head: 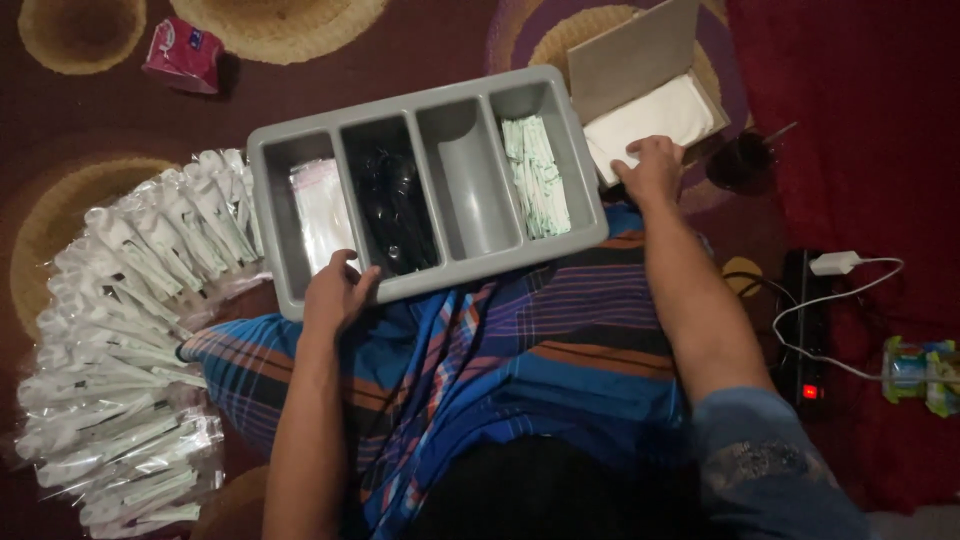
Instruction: Wrapping plastic forks and spoons in paper napkins and organizing them into sets.
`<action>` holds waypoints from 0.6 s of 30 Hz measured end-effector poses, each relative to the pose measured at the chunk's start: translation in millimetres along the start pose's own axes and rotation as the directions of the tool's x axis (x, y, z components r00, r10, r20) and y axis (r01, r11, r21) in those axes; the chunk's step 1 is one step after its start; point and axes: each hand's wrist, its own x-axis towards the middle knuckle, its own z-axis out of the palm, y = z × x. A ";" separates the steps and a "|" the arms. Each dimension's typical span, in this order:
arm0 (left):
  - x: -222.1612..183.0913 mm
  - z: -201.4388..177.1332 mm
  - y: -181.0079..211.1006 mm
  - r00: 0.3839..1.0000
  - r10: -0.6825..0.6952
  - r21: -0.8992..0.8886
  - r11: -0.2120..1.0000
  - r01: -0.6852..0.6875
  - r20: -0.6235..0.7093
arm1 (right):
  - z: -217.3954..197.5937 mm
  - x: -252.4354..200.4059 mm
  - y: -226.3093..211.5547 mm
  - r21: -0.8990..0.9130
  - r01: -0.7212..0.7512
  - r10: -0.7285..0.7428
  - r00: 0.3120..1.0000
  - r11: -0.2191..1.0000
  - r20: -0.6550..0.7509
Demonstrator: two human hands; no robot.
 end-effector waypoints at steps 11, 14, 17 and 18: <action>-3.1 -3.0 7.5 0.999 -0.037 -0.045 0.998 0.037 0.002 | 18.5 8.2 9.8 -0.090 0.044 -0.047 0.999 0.995 -0.028; -6.7 -6.6 9.2 0.999 -0.029 -0.035 0.999 0.030 0.031 | 19.7 8.3 8.8 -0.108 0.040 -0.045 0.998 0.993 -0.046; -2.4 -3.2 5.5 0.999 -0.033 -0.017 0.999 0.034 0.035 | 3.8 -1.1 -6.1 -0.120 0.054 -0.070 0.989 0.991 -0.129; -3.0 -4.0 6.7 0.999 -0.037 -0.016 0.999 0.037 0.032 | 6.2 2.2 -3.4 -0.117 0.058 -0.073 0.989 0.991 -0.127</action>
